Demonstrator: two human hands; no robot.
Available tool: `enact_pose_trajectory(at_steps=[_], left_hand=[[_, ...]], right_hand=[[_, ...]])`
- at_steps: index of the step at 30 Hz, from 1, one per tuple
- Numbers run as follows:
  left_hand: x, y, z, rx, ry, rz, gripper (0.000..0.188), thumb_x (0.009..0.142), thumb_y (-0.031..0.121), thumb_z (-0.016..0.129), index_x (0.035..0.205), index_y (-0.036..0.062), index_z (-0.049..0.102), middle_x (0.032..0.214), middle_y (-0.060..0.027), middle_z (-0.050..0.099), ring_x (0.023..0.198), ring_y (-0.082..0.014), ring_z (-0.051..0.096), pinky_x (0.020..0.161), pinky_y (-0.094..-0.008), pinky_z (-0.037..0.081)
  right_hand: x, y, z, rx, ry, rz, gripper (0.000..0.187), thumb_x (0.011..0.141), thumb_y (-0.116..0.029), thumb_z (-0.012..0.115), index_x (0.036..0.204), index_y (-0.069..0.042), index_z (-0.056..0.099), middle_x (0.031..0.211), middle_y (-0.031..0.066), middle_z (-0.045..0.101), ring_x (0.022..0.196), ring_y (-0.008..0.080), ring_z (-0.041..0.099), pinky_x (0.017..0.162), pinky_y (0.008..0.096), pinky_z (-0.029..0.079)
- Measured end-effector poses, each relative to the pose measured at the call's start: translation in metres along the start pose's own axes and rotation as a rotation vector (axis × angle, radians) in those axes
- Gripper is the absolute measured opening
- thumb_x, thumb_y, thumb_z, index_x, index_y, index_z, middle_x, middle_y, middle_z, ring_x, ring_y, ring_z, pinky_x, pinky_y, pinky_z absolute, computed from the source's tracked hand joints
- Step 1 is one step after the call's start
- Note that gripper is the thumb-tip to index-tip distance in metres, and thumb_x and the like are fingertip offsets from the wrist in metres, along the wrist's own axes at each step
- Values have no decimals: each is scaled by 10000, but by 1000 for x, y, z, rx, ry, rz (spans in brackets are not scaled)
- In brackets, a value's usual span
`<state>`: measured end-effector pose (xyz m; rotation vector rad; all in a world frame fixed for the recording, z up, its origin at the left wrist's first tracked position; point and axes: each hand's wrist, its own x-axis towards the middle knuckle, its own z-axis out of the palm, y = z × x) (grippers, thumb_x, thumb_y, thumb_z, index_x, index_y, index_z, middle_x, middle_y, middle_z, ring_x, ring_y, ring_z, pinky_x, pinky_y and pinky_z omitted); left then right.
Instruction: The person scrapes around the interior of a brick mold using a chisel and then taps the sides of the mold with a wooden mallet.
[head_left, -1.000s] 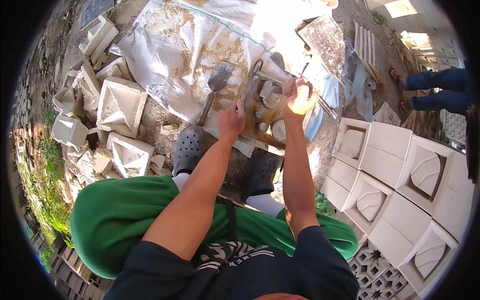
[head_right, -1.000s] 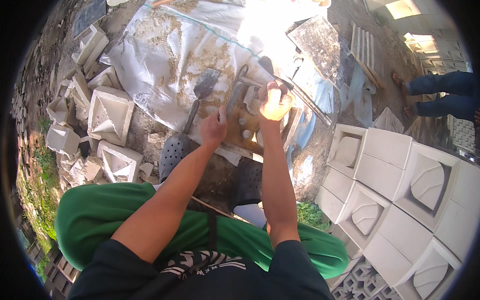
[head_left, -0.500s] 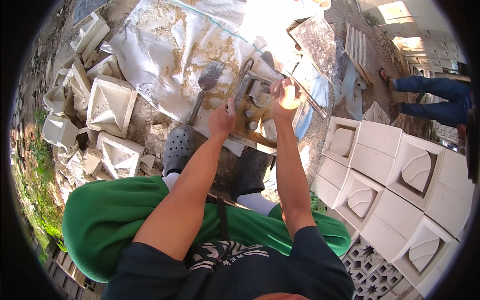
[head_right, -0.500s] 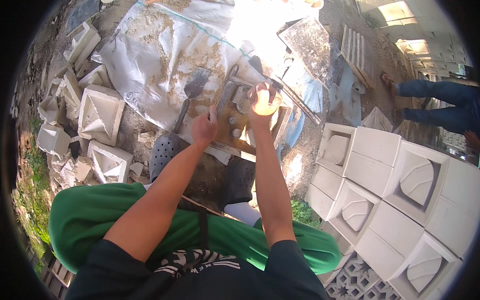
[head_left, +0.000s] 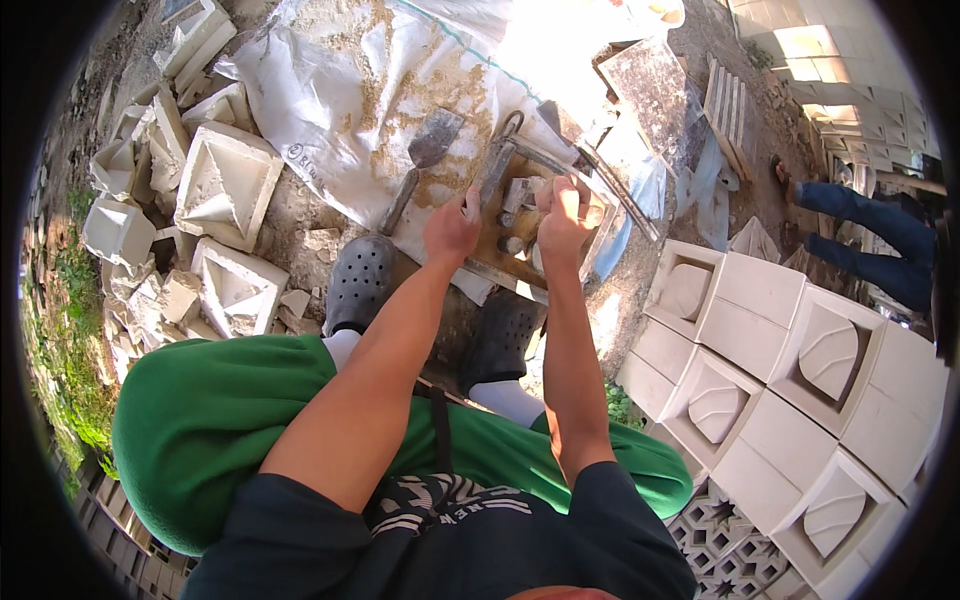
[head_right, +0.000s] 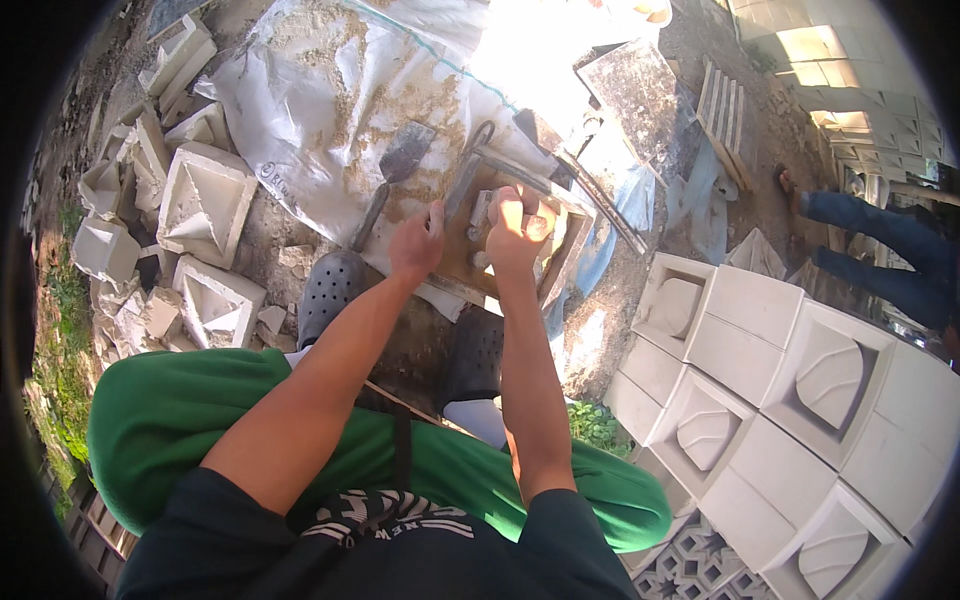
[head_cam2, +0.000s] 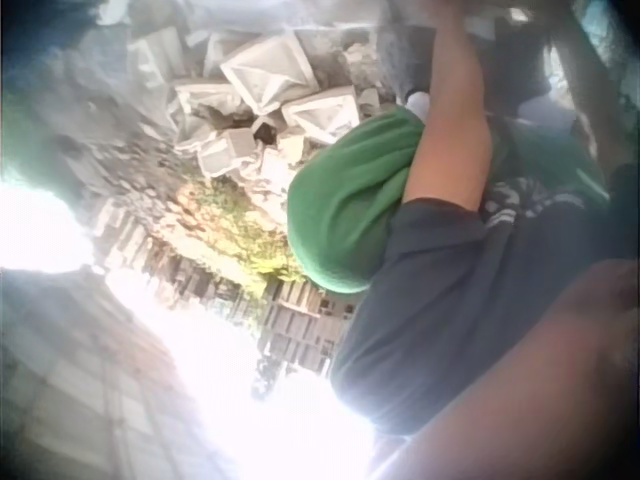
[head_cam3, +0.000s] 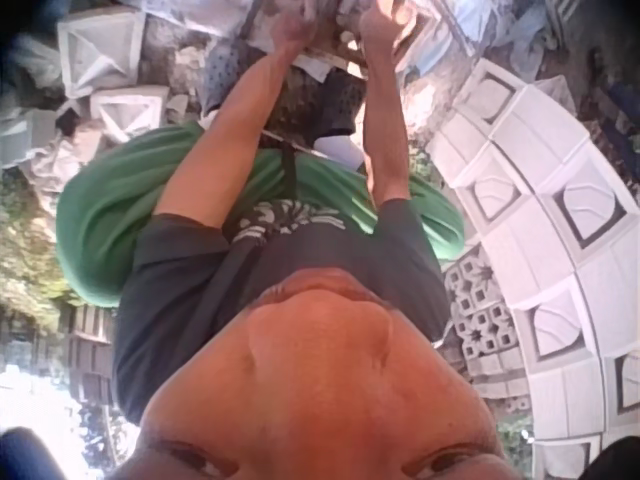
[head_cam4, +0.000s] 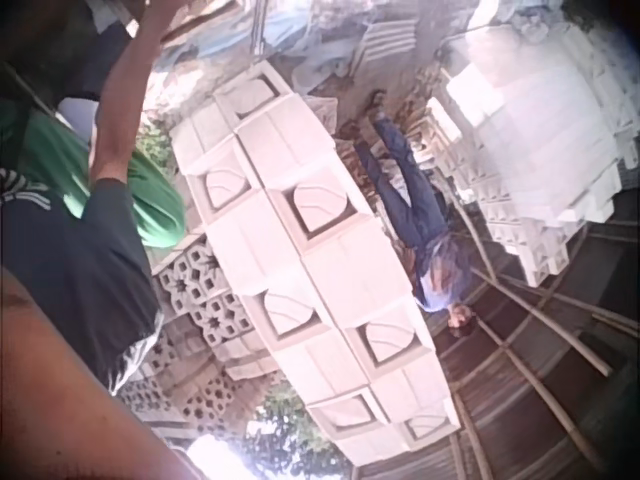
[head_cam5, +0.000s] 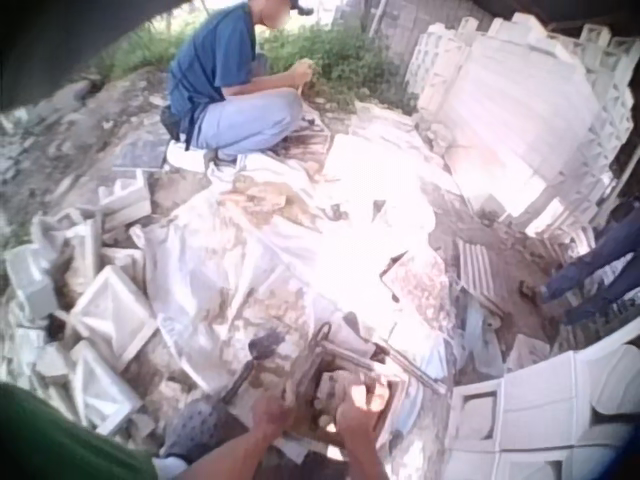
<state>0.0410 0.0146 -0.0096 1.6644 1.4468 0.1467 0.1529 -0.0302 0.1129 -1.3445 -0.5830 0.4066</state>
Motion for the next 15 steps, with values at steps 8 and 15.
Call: enact_pose_trajectory(at_steps=[8,15], left_hand=[[4,-1,-1,-33,33,9,567,965,525,363,892,75,701,842,-235,671,839,-426,634,757,-506,476],[2,-5,4,-22,24,29,531,976,495,373,914,77,693,838,-226,657,825,-445,609,735,-518,452]], right_hand=[[-3,1,8,-126,10,-44,369,883,-38,456,535,-54,335,494,37,370,442,112,302,430,281,248],[2,-5,21,-194,-49,139,316,853,-85,520,560,-45,408,519,-42,375,492,55,311,456,256,238]])
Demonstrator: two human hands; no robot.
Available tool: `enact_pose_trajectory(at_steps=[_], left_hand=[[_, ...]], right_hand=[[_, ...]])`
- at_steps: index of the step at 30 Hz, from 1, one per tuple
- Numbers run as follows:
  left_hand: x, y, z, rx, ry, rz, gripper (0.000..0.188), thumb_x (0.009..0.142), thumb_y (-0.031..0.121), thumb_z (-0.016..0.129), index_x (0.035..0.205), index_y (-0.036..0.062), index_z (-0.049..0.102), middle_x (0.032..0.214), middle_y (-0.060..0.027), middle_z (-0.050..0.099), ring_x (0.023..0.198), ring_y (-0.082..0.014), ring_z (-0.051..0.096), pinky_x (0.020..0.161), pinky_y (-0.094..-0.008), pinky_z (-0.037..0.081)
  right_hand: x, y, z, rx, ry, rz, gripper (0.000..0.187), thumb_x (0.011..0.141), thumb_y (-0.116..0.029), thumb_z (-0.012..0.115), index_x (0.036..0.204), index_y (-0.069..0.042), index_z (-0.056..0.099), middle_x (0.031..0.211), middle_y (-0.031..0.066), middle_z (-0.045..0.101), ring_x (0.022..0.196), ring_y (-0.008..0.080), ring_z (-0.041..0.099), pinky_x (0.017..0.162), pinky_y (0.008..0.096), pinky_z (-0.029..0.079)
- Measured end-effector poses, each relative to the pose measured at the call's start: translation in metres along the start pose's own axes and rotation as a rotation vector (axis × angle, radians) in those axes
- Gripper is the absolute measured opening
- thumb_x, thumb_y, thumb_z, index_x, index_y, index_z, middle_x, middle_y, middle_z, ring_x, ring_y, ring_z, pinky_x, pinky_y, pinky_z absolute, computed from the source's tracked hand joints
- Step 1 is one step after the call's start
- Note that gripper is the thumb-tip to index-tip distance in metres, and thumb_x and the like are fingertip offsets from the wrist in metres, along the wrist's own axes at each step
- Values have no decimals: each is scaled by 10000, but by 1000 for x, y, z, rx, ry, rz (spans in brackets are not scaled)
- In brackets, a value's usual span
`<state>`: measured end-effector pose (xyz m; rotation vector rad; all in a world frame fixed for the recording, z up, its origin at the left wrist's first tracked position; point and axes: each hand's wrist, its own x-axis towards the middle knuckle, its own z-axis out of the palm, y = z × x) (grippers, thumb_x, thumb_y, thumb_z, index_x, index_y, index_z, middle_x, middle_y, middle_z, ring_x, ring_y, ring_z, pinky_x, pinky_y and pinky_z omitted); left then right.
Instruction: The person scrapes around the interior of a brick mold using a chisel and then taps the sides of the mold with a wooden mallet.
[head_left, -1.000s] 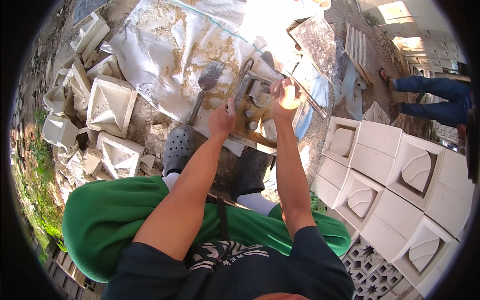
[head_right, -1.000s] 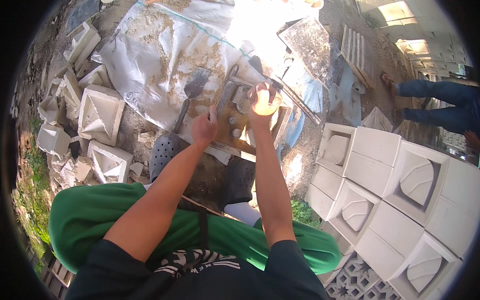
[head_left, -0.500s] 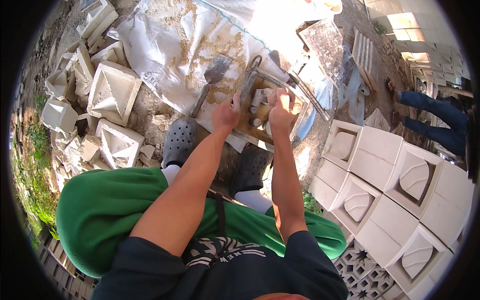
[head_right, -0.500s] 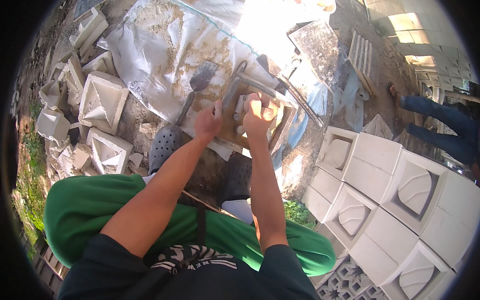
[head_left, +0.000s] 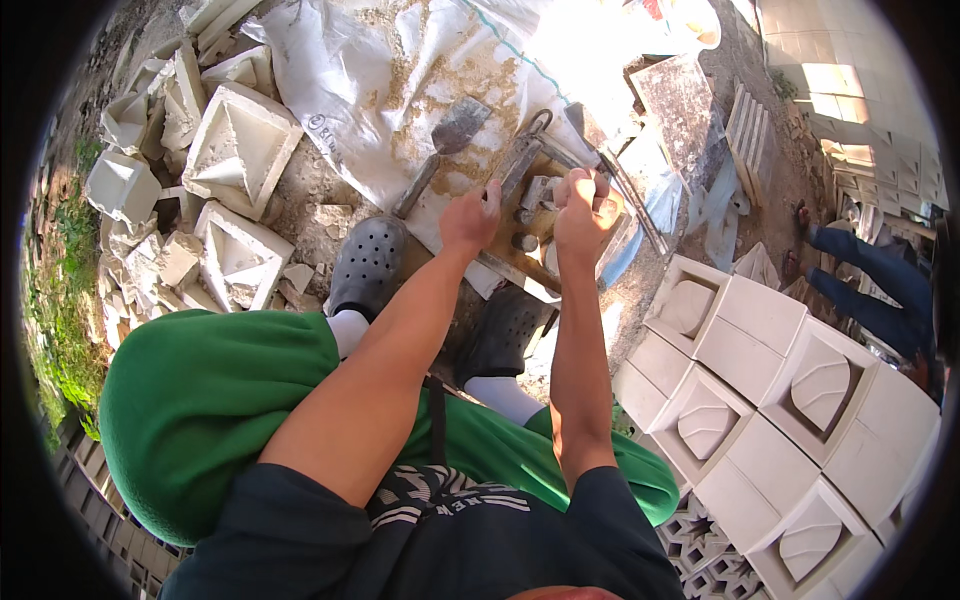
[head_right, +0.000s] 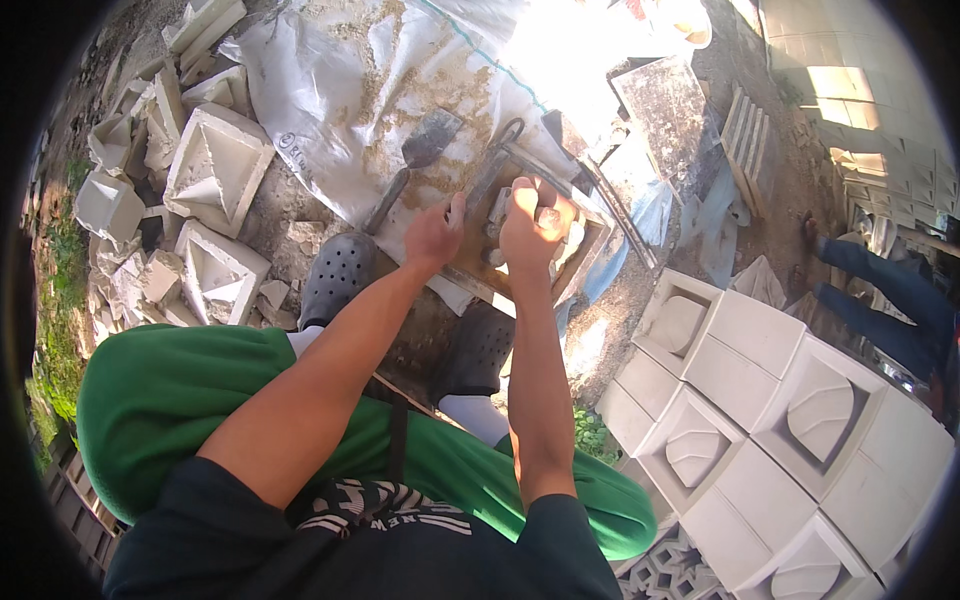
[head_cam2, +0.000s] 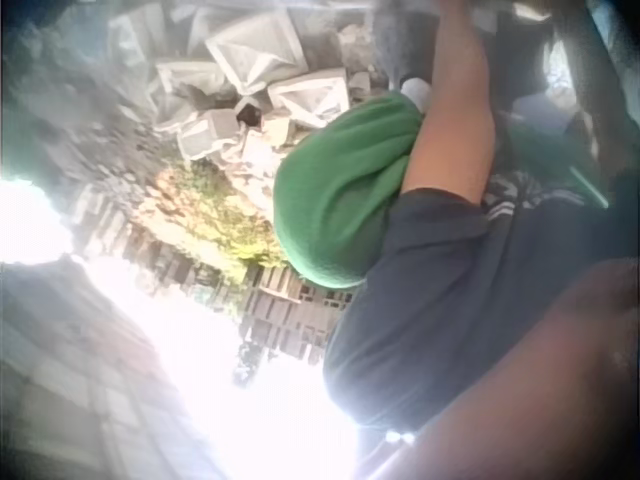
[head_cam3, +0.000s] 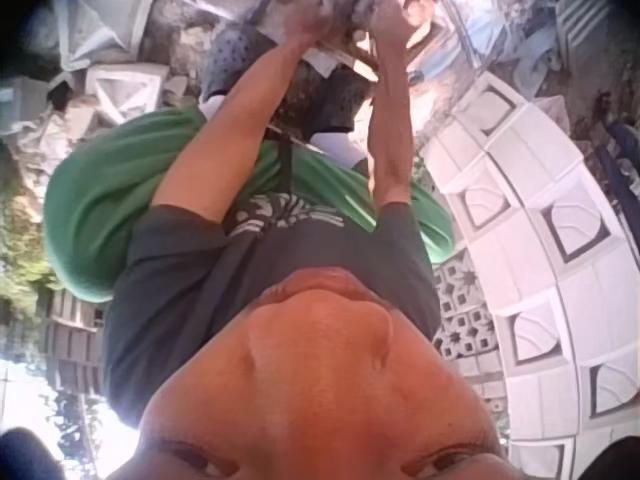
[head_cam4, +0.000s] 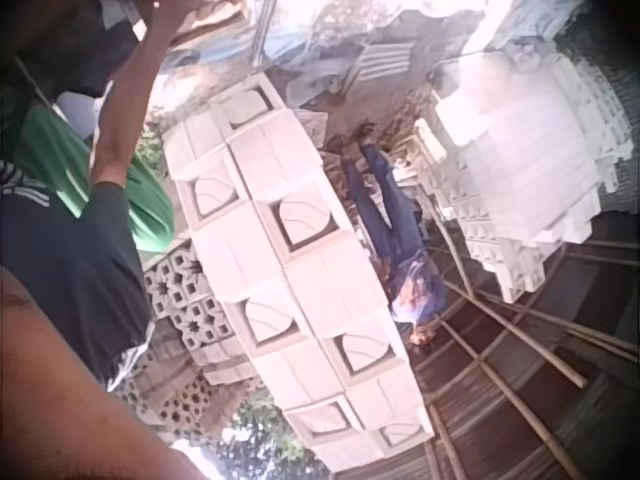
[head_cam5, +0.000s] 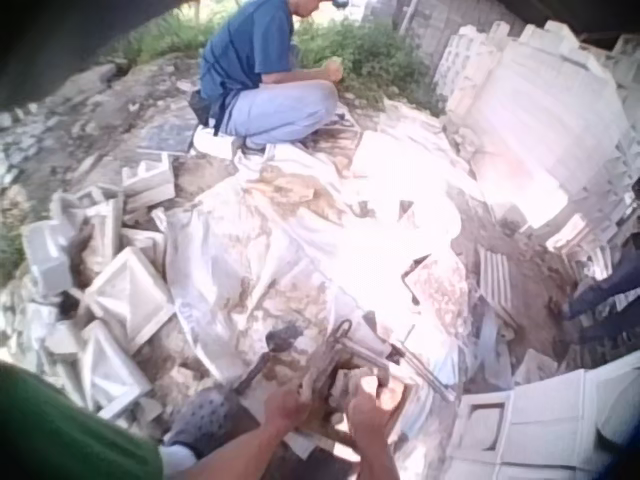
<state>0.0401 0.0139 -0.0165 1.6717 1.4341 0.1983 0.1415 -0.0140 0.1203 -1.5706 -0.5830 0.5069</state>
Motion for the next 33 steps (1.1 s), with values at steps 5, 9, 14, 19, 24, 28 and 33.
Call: enact_pose_trajectory(at_steps=[5,9,14,19,24,28,33], left_hand=[[0,6,-1,4,-10,-18,578,965,520,355,870,64,698,837,-236,669,836,-435,628,759,-511,472],[3,-1,-1,-53,34,-13,571,966,518,356,885,70,700,838,-234,669,840,-439,627,762,-512,470],[4,4,-3,-44,-37,-27,522,975,488,383,915,71,691,836,-229,655,851,-460,600,743,-513,451],[6,2,-2,-2,-2,-18,560,968,522,354,926,84,699,838,-230,671,843,-437,626,762,-514,469],[1,5,-4,-27,27,-8,534,976,482,385,874,61,697,807,-246,644,815,-473,596,734,-529,453],[-3,1,-4,26,-14,-18,563,972,509,367,879,66,701,814,-241,657,821,-453,614,745,-520,463],[-2,6,-2,71,-34,-43,585,966,527,359,879,68,712,825,-230,673,826,-431,634,758,-510,474]], right_hand=[[1,3,-15,160,86,-111,351,889,-87,480,560,-75,356,513,4,355,474,93,322,458,282,236],[4,-4,-10,110,59,-17,369,897,-78,481,555,-77,343,501,11,359,458,99,308,459,282,242],[0,8,-6,75,145,-48,363,870,-64,470,540,-79,318,476,11,328,435,102,271,436,294,228],[-11,15,-15,234,207,-153,347,834,-34,464,518,-65,323,464,25,335,424,108,266,418,291,217],[-6,19,-16,119,120,-212,354,836,-18,452,517,-62,306,465,22,322,422,104,265,414,286,214],[-16,20,-18,170,114,-83,365,823,17,445,520,-74,262,479,3,283,420,99,253,418,284,216],[-14,20,-33,256,10,-244,341,828,-20,445,541,-75,270,476,18,285,426,116,256,429,300,224]])
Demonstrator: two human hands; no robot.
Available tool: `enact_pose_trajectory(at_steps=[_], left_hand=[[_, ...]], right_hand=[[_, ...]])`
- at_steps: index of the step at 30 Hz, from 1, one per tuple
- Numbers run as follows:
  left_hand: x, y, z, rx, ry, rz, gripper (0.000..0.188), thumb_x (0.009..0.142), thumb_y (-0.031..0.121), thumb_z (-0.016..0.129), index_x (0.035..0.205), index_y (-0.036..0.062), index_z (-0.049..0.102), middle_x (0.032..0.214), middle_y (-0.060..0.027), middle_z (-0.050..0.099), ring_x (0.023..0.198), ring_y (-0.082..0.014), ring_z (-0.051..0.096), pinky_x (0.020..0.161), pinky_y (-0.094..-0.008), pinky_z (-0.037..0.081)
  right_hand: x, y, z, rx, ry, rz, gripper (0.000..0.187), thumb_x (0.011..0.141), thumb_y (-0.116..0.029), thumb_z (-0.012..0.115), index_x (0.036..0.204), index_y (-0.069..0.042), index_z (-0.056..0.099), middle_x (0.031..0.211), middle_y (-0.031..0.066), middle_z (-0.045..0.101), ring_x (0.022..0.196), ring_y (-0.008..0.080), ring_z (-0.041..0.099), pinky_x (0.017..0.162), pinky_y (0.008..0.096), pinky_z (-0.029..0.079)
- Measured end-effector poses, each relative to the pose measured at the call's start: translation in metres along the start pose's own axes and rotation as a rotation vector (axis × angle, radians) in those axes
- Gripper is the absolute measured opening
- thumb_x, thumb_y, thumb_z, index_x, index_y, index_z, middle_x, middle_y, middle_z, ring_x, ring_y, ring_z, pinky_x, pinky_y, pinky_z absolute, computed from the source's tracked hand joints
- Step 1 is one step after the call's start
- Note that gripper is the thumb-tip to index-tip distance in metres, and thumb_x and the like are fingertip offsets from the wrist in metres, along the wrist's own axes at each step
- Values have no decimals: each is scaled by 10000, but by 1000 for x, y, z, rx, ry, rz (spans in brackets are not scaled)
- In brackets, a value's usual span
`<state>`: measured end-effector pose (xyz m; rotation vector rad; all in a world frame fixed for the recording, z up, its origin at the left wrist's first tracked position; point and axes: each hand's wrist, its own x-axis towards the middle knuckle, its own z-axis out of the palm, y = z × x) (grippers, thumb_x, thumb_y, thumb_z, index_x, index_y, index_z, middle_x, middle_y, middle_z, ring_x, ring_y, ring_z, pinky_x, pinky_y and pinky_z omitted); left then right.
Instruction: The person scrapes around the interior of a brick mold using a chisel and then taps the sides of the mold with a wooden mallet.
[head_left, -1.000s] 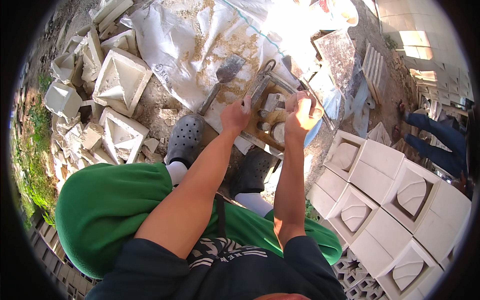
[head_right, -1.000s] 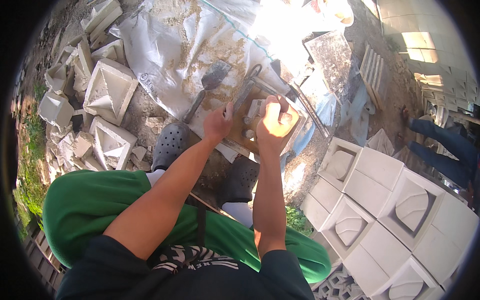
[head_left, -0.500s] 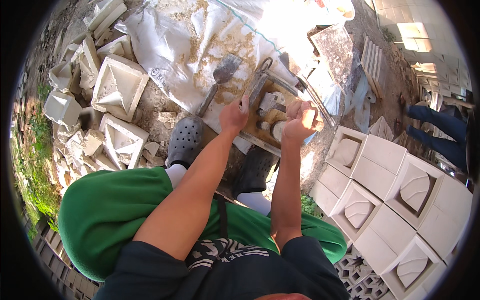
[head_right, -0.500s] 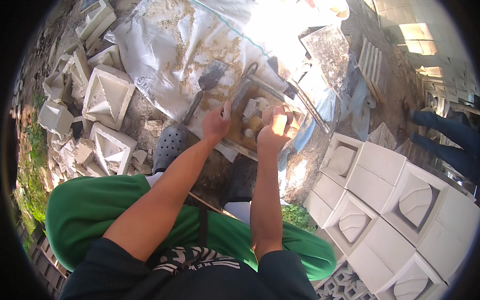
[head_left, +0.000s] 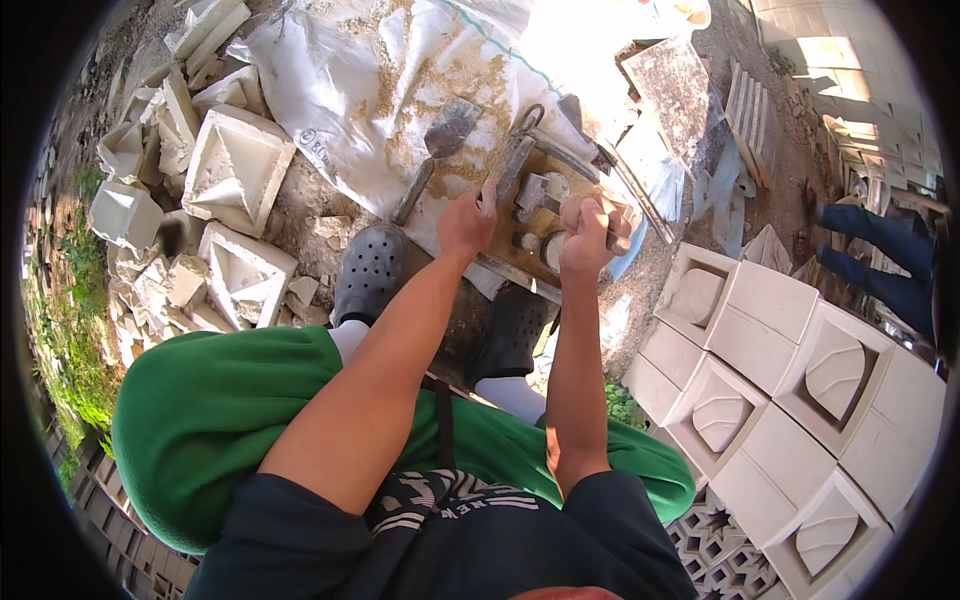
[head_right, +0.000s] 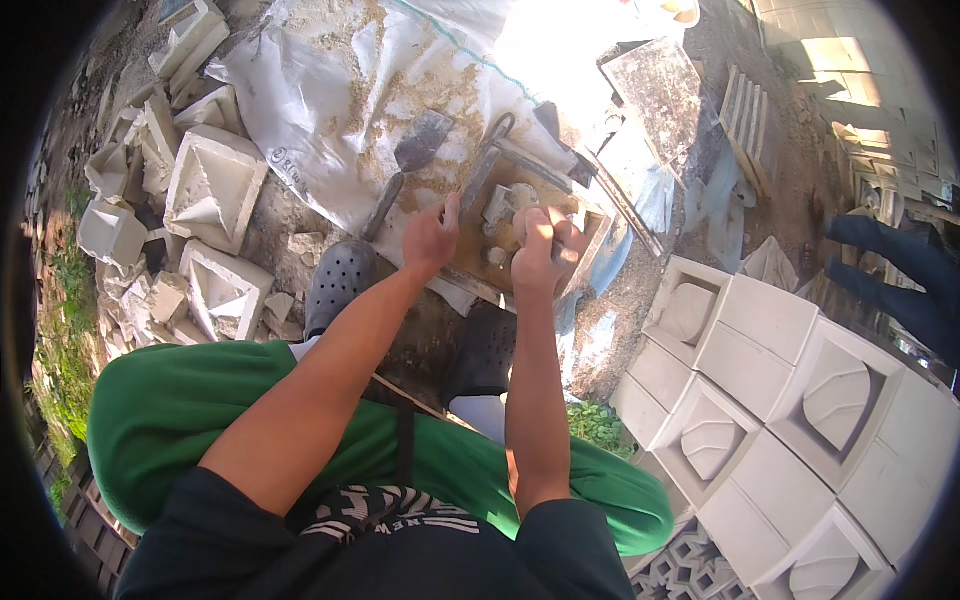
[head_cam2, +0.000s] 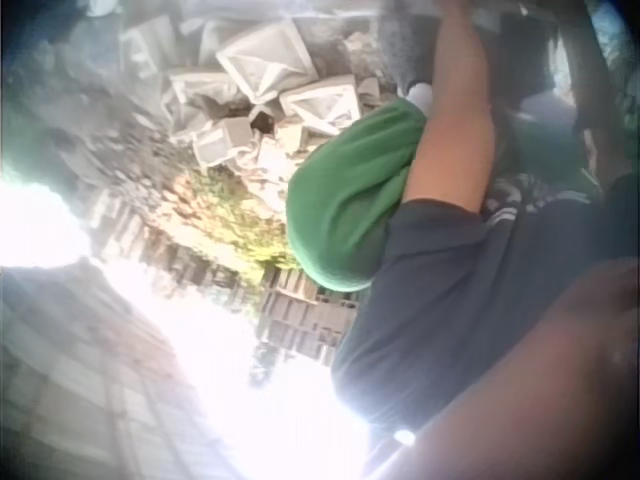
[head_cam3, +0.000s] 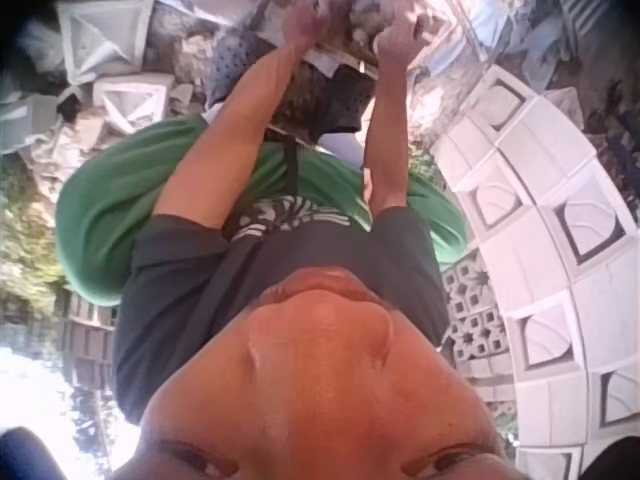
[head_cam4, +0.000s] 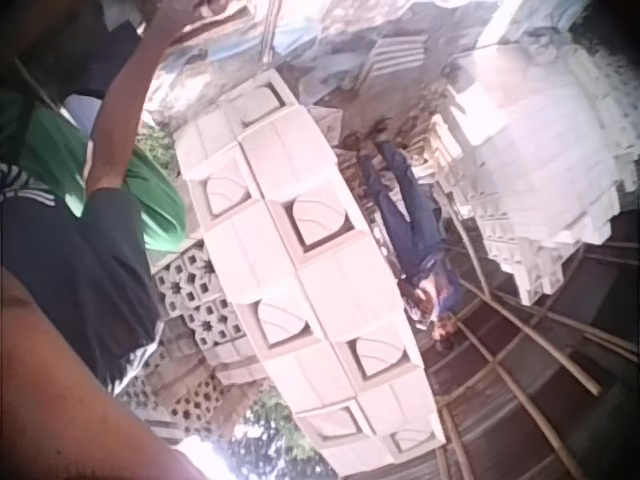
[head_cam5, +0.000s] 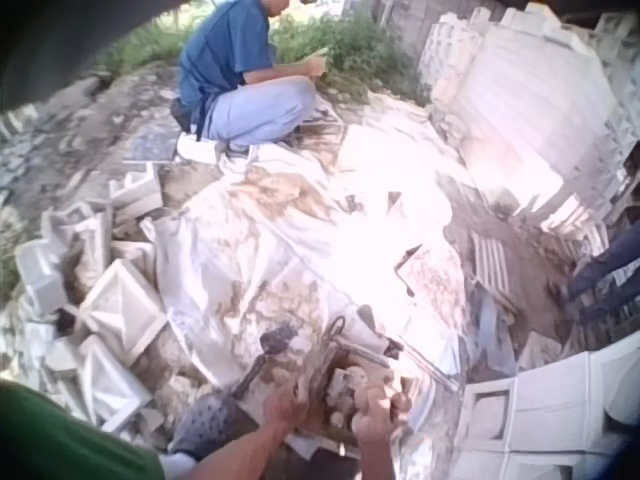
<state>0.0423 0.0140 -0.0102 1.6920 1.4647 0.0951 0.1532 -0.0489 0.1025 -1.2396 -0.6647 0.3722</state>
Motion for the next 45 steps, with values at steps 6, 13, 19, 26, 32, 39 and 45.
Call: enact_pose_trajectory(at_steps=[6,13,19,26,32,39,45], left_hand=[[3,-4,0,-22,35,18,577,966,518,362,859,70,709,826,-228,674,826,-432,632,750,-512,472],[10,-3,1,-46,57,42,564,969,513,363,881,73,706,830,-229,674,833,-436,631,750,-511,472],[6,-7,-1,-15,39,35,565,970,514,355,903,79,709,846,-229,675,842,-435,631,757,-506,473],[-1,-4,-1,13,52,20,562,966,517,364,895,78,708,836,-232,672,836,-433,632,759,-506,473],[1,-6,1,-10,47,20,537,977,482,386,854,47,676,810,-243,645,819,-454,603,717,-533,441],[3,-3,-3,-44,42,-8,572,968,512,369,853,44,678,820,-241,664,824,-435,629,753,-515,471],[4,-3,-2,-90,31,30,572,968,515,364,892,54,693,832,-238,668,834,-435,630,760,-515,471]], right_hand=[[-10,-7,1,110,43,-5,339,821,-41,474,536,-51,291,483,32,319,442,124,274,447,296,228],[-3,-12,11,193,96,23,342,815,-11,451,533,-79,270,486,21,308,450,107,260,446,299,216],[4,-14,16,94,88,35,346,824,1,458,561,-82,247,488,14,287,457,106,269,448,294,213],[2,-17,24,-88,91,96,348,830,5,490,560,-70,283,531,-11,322,494,76,286,471,277,218],[8,-20,26,-186,78,84,359,858,-48,498,545,-70,323,522,-9,342,468,78,277,446,284,217],[21,-29,38,-95,120,199,307,831,-43,523,564,-75,375,526,-37,364,481,40,306,444,244,234],[27,-9,34,-117,132,270,314,831,-42,506,544,-54,381,526,-20,387,475,66,314,452,251,230]])
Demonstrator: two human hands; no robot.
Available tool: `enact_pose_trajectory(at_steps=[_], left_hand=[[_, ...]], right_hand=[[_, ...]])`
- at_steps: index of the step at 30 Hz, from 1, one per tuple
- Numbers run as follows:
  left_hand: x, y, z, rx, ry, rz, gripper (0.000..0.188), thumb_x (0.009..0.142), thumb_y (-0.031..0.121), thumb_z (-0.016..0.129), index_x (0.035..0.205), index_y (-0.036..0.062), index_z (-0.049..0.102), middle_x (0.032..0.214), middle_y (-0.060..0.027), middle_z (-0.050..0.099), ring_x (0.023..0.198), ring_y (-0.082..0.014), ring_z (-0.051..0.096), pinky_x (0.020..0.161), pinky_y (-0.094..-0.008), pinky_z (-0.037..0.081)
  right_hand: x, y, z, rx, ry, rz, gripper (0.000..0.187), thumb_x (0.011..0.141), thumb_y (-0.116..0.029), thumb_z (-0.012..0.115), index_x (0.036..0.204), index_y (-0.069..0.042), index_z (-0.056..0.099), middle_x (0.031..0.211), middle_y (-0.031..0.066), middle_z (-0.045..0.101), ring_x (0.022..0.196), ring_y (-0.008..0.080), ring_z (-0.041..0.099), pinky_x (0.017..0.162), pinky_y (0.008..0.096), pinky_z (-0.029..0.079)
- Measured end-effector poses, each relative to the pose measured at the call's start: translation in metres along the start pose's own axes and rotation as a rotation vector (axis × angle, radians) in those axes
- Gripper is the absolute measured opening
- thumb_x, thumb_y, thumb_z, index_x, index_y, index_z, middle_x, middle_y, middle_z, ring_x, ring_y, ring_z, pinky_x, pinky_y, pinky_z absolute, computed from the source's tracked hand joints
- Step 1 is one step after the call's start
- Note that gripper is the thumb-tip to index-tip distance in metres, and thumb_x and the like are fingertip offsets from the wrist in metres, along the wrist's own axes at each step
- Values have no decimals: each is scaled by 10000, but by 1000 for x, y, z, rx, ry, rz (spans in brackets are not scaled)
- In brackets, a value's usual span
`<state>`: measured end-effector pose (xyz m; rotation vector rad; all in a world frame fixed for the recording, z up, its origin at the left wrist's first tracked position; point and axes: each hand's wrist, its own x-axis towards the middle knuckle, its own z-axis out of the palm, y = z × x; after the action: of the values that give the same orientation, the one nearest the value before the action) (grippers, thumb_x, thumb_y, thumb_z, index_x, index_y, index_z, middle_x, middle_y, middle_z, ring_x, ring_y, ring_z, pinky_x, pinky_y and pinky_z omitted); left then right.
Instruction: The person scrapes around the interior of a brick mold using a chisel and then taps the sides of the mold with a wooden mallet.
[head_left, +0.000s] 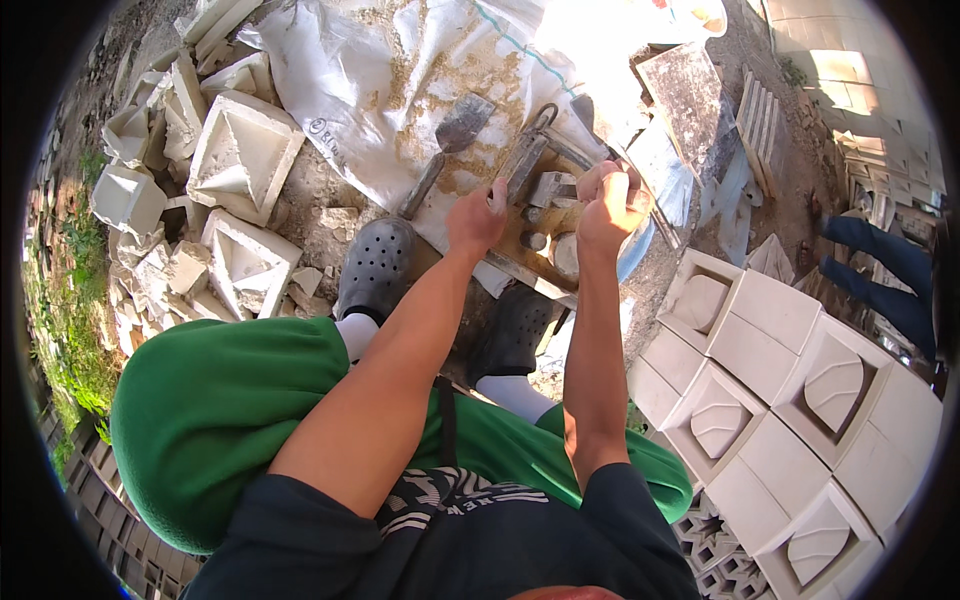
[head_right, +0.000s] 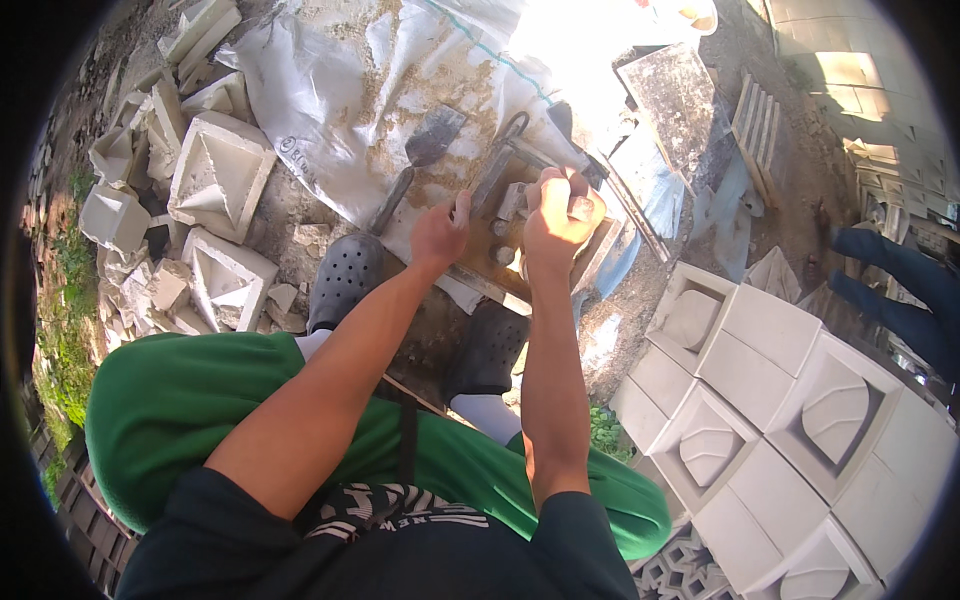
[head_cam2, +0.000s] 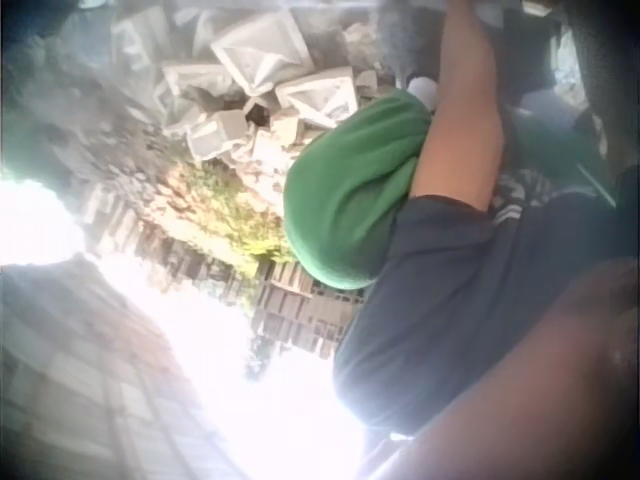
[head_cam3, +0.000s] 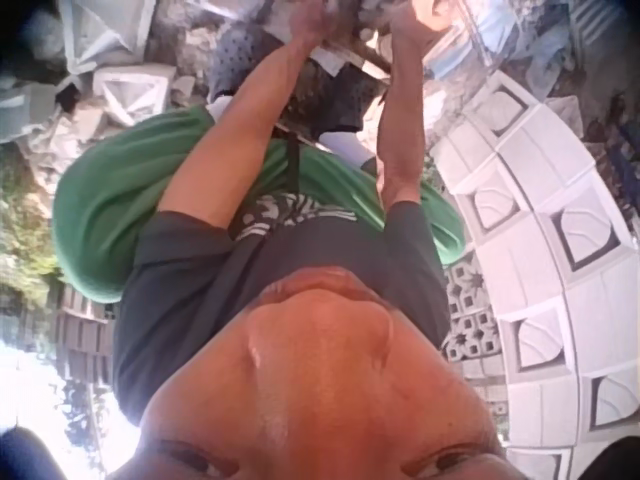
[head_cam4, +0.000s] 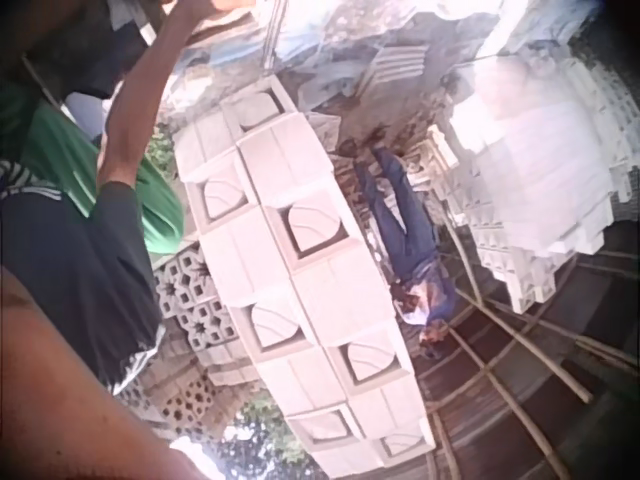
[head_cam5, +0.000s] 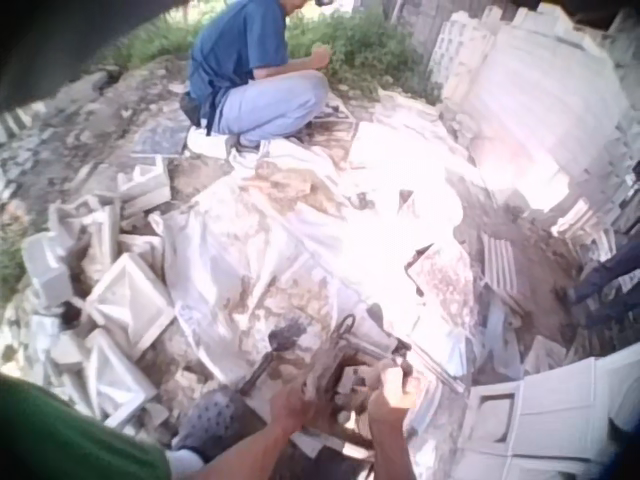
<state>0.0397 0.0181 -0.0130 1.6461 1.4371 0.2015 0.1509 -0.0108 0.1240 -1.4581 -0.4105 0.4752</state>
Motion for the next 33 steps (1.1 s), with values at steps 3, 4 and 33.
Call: enact_pose_trajectory(at_steps=[3,4,33], left_hand=[[-1,1,3,54,-17,-14,570,966,519,368,910,58,699,836,-240,669,838,-435,630,759,-513,471],[0,5,6,20,1,-4,560,968,511,377,889,57,695,822,-240,658,828,-448,618,747,-517,463],[-5,5,6,15,-20,2,561,978,499,370,859,45,678,818,-245,646,838,-460,600,734,-520,440]], right_hand=[[-11,-1,-10,86,25,-168,353,863,-31,451,566,-104,276,492,9,329,448,102,290,444,288,233],[0,23,-16,103,11,-177,348,858,-30,461,563,-101,291,491,4,322,445,102,276,442,289,225],[-8,16,-14,88,-7,-174,362,852,-52,466,519,-69,322,472,19,315,439,109,280,448,290,234]])
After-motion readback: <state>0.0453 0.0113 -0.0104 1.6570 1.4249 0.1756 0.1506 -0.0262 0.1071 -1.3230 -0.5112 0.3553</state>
